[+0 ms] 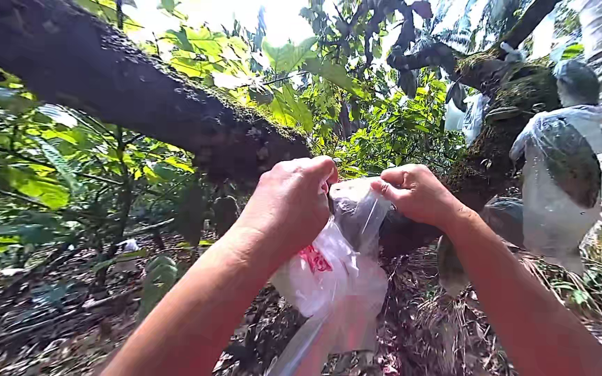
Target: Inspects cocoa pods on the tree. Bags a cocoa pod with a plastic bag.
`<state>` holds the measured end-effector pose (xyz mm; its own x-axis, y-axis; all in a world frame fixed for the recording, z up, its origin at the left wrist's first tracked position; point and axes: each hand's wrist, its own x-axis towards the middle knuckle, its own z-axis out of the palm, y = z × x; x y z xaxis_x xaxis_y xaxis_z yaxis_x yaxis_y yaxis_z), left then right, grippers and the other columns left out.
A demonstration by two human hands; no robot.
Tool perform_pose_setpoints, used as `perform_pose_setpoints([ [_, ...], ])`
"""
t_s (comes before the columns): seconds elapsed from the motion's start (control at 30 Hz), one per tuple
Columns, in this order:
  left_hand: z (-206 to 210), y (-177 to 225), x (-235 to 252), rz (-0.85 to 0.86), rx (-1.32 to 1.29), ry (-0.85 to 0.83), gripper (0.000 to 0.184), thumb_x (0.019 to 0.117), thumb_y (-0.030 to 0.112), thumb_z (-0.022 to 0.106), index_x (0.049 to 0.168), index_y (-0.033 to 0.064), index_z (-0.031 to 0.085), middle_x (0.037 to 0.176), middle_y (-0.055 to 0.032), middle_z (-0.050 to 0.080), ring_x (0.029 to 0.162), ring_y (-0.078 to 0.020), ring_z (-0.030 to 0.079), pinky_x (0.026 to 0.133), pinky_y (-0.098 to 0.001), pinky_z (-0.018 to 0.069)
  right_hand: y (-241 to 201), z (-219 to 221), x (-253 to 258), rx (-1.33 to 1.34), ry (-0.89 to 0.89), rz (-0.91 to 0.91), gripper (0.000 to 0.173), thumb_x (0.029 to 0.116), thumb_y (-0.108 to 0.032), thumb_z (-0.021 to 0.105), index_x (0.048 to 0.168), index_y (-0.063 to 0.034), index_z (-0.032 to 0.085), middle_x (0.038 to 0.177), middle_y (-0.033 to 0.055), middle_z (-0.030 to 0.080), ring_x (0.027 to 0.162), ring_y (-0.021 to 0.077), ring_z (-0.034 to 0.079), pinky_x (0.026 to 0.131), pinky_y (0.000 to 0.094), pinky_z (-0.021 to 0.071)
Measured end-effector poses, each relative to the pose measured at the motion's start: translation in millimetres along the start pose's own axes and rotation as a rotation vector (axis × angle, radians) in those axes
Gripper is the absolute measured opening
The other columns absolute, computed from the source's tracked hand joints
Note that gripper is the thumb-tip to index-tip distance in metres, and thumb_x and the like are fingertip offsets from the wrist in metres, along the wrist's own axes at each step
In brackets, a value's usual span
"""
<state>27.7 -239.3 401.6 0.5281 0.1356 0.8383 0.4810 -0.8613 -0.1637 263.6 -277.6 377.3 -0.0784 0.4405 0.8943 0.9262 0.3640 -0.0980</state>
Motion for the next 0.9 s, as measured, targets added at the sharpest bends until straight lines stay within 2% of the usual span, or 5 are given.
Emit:
perform_pose_setpoints([
  [0.1,-0.5,9.1,-9.4,-0.001,0.044,0.179,0.033,0.0962,0.002,0.049,0.119,0.0127,0.070,0.098,-0.0104,0.063,0.078,-0.0281,0.064,0.061,-0.0495,0.0516,8.3,-4.7,-0.7,-0.093,0.213,0.023,0.038,0.1034,-0.028,0.060,0.071,-0.0085,0.059,0.060,0.0052,0.052,0.054,0.0202,0.053,0.050,0.0425,0.0425],
  [0.23,-1.6,-3.8,-19.2,0.012,-0.152,0.360,0.036,0.0987,0.005,0.040,0.121,0.0098,0.067,0.094,-0.0046,0.064,0.078,-0.0154,0.060,0.066,-0.0356,0.0504,-19.4,-38.7,-20.4,0.338,0.249,0.040,0.029,0.1053,-0.026,0.056,0.080,-0.0128,0.062,0.064,-0.0025,0.061,0.052,0.0045,0.053,0.046,0.0204,0.0411],
  [0.47,8.4,32.5,-5.6,0.007,-0.671,0.206,0.027,0.1096,0.020,0.043,0.132,0.0184,0.059,0.078,0.0033,0.064,0.056,-0.0039,0.057,0.047,-0.0172,0.0464,-58.1,-60.3,-22.6,0.690,0.036,-0.277,0.016,0.0976,-0.011,0.060,0.087,-0.0052,0.070,0.100,0.0032,0.065,0.089,0.0091,0.065,0.075,0.0230,0.0591],
  [0.73,23.2,47.7,-15.1,0.077,-0.584,0.073,0.063,0.0774,0.039,0.078,0.134,0.0251,0.056,0.074,0.0160,0.065,0.063,0.0049,0.062,0.054,-0.0171,0.0538,-62.1,-64.1,-33.1,0.651,-0.070,-0.370,0.006,0.0869,-0.002,0.068,0.082,-0.0043,0.071,0.086,0.0014,0.066,0.083,0.0079,0.065,0.067,0.0209,0.0565],
  [0.9,51.8,42.8,-13.4,-0.043,-0.234,0.234,0.003,0.0765,0.022,0.066,0.077,0.0240,0.069,0.061,0.0104,0.057,0.057,-0.0070,0.059,0.050,-0.0364,0.0466,-75.6,-52.2,-42.2,0.598,-0.143,-0.395,0.005,0.0908,0.001,0.068,0.086,0.0010,0.070,0.083,0.0018,0.064,0.077,0.0038,0.061,0.067,0.0164,0.0536],
])
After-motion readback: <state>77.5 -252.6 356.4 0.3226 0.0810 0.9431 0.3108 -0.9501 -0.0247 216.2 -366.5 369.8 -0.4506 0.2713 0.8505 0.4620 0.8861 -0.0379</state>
